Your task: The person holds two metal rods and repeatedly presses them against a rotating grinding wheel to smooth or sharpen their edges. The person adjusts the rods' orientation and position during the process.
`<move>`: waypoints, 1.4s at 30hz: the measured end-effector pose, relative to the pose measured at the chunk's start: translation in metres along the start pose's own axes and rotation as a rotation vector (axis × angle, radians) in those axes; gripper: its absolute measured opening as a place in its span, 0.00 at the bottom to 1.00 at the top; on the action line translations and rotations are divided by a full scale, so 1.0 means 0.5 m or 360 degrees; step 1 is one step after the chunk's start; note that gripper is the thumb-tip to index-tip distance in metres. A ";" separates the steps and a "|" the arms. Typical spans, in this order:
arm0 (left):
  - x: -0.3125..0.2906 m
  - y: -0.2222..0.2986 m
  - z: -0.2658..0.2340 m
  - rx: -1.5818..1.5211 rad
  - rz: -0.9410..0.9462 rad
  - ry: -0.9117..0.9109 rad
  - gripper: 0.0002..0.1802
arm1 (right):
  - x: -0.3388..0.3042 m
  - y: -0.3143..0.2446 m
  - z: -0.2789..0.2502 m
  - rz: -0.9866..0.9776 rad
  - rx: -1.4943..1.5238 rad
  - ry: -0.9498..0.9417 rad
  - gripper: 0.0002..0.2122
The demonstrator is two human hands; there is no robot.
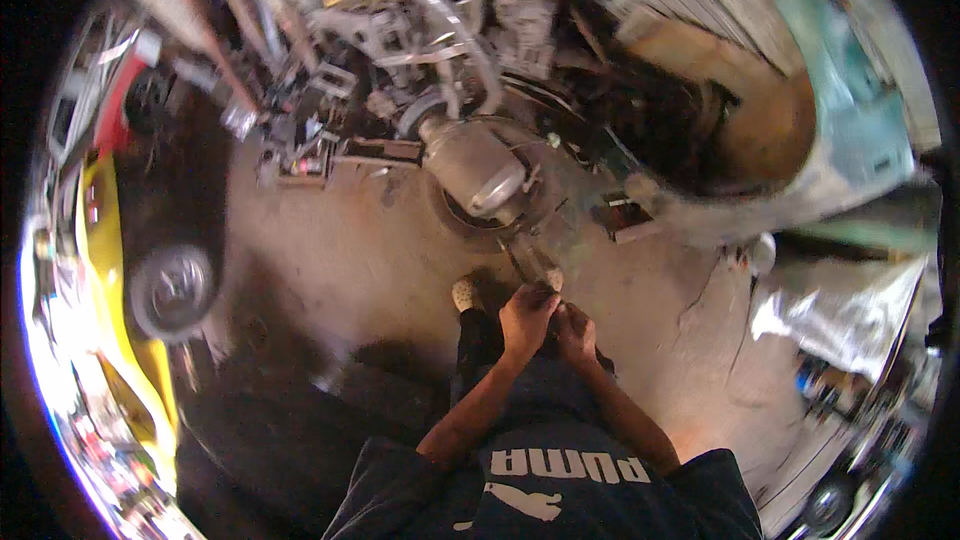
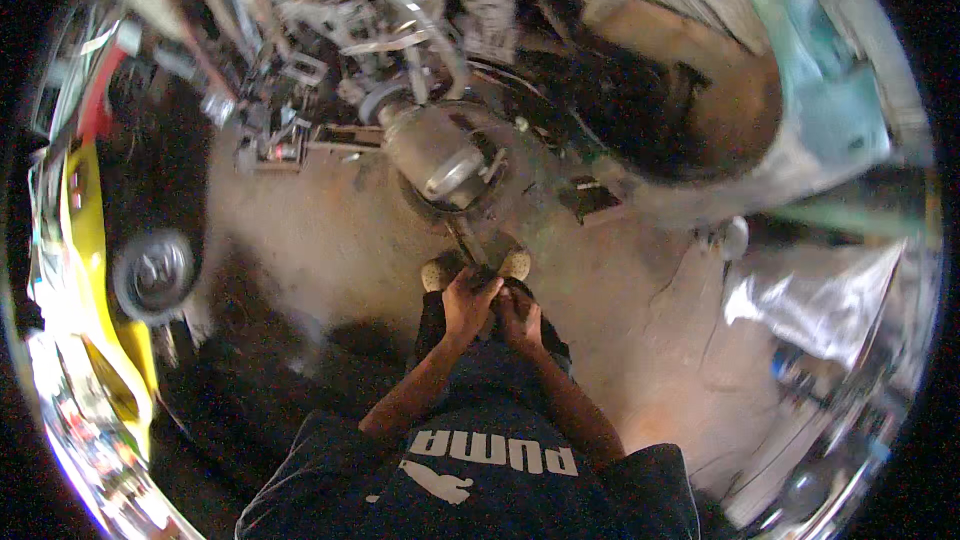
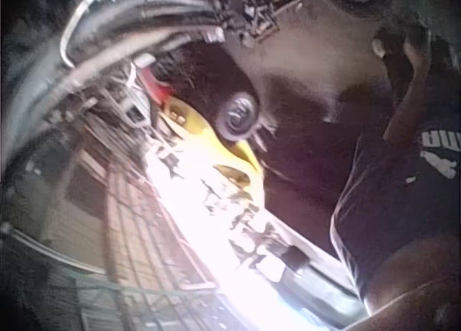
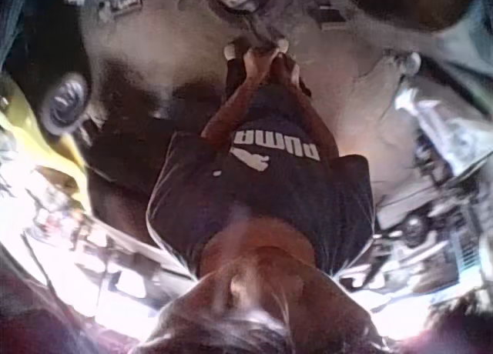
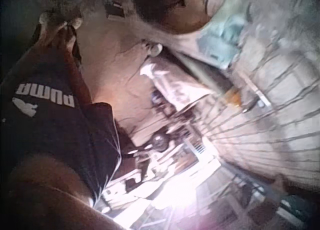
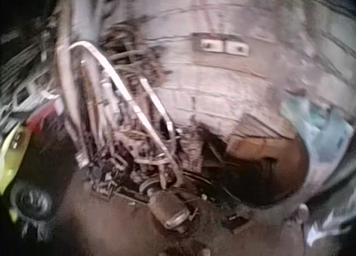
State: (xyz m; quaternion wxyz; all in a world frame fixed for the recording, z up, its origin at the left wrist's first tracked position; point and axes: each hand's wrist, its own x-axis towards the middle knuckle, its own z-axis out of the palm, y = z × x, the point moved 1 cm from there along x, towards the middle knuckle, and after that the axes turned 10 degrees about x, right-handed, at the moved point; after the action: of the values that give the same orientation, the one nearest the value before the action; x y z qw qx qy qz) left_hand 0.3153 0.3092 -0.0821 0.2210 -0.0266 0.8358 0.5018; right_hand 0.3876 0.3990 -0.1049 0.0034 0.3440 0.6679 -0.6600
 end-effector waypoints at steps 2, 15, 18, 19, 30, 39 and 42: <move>-0.025 -0.008 -0.022 -0.0155 -0.0111 0.0116 0.14 | 0.015 0.001 0.004 0.0368 0.0411 -0.0156 0.18; -0.207 -0.263 0.008 -0.1364 -0.0905 0.0475 0.17 | -0.100 0.045 0.052 0.1139 0.0836 -0.0462 0.20; -0.220 -0.250 0.022 -0.1692 -0.1081 0.0431 0.13 | -0.111 0.066 0.032 0.1206 0.0869 -0.0434 0.19; -0.219 -0.247 0.026 -0.1655 -0.1148 0.0448 0.12 | -0.110 0.073 0.024 0.1233 0.0874 -0.0419 0.18; -0.131 -0.206 0.244 -0.1486 -0.1401 0.0804 0.11 | 0.094 0.168 -0.122 0.1437 0.0811 -0.0357 0.14; -0.005 -0.175 0.375 -0.1347 -0.1486 0.0946 0.10 | 0.268 0.346 -0.202 0.1425 0.0326 -0.0480 0.12; 0.019 -0.196 0.380 -0.1381 -0.1545 0.1003 0.10 | 0.290 0.405 -0.170 0.1475 0.0423 -0.0418 0.11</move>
State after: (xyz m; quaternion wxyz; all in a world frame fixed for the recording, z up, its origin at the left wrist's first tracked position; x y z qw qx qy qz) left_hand 0.3979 0.4243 -0.2426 0.1369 -0.6236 0.4793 0.6022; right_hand 0.4093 0.5181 -0.3386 0.3365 0.5159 0.3489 -0.7063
